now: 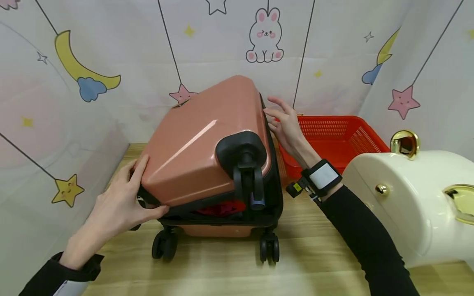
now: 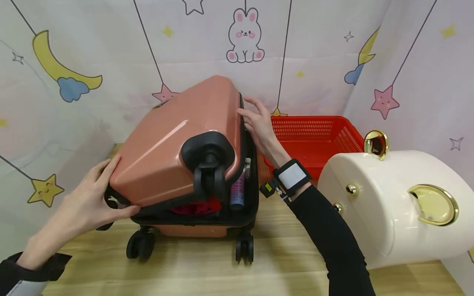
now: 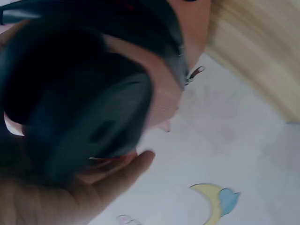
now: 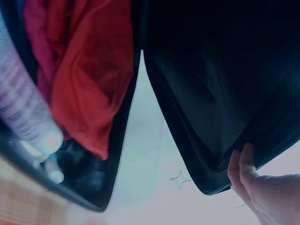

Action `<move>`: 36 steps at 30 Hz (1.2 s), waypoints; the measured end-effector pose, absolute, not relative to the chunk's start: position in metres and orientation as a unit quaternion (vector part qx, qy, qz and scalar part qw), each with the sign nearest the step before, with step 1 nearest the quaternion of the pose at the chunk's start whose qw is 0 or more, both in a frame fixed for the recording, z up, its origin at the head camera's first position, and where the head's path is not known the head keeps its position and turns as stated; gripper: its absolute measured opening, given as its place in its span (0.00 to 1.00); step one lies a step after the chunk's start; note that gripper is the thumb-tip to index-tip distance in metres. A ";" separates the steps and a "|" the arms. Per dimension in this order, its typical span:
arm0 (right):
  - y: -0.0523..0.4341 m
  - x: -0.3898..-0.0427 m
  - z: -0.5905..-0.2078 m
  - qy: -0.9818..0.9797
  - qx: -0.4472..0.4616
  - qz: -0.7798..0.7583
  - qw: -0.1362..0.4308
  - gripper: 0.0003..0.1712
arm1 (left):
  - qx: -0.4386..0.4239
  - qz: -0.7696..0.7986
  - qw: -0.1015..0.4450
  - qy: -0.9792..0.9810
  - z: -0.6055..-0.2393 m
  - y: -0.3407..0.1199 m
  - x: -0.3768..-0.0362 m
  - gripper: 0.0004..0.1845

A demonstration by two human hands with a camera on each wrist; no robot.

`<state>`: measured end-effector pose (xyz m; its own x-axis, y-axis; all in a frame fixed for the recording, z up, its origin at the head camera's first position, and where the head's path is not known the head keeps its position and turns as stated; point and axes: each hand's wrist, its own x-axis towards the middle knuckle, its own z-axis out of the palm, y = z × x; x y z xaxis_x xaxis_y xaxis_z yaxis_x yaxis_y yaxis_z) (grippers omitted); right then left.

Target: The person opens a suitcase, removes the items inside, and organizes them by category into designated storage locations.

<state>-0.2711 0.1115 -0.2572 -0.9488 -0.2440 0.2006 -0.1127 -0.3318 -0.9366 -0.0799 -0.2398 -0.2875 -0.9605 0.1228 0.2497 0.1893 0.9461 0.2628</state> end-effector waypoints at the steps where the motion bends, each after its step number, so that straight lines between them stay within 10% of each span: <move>1: 0.109 -0.272 -0.254 0.575 -0.161 -0.801 0.036 0.29 | -0.095 -0.133 0.148 -0.975 -0.288 -0.235 -0.078 0.73; 15: 0.077 -0.261 -0.213 0.568 -0.289 -0.770 0.023 0.33 | -0.141 -0.132 0.538 -0.820 -0.307 -0.197 -0.103 0.54; 26: 0.125 -0.266 -0.275 0.865 -0.225 -0.447 -0.017 0.25 | -0.064 -0.282 0.554 -0.781 -0.290 -0.223 -0.105 0.58; 36: 0.146 -0.257 -0.335 0.964 -0.159 -0.200 0.072 0.37 | 0.017 -0.377 0.517 -0.768 -0.284 -0.247 -0.097 0.56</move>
<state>-0.2573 0.1456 -0.3353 -0.9391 -0.3350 -0.0759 -0.2774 0.8699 -0.4079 -0.0969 -0.2473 -0.2841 -0.4652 -0.4159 0.7814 0.3639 0.7149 0.5971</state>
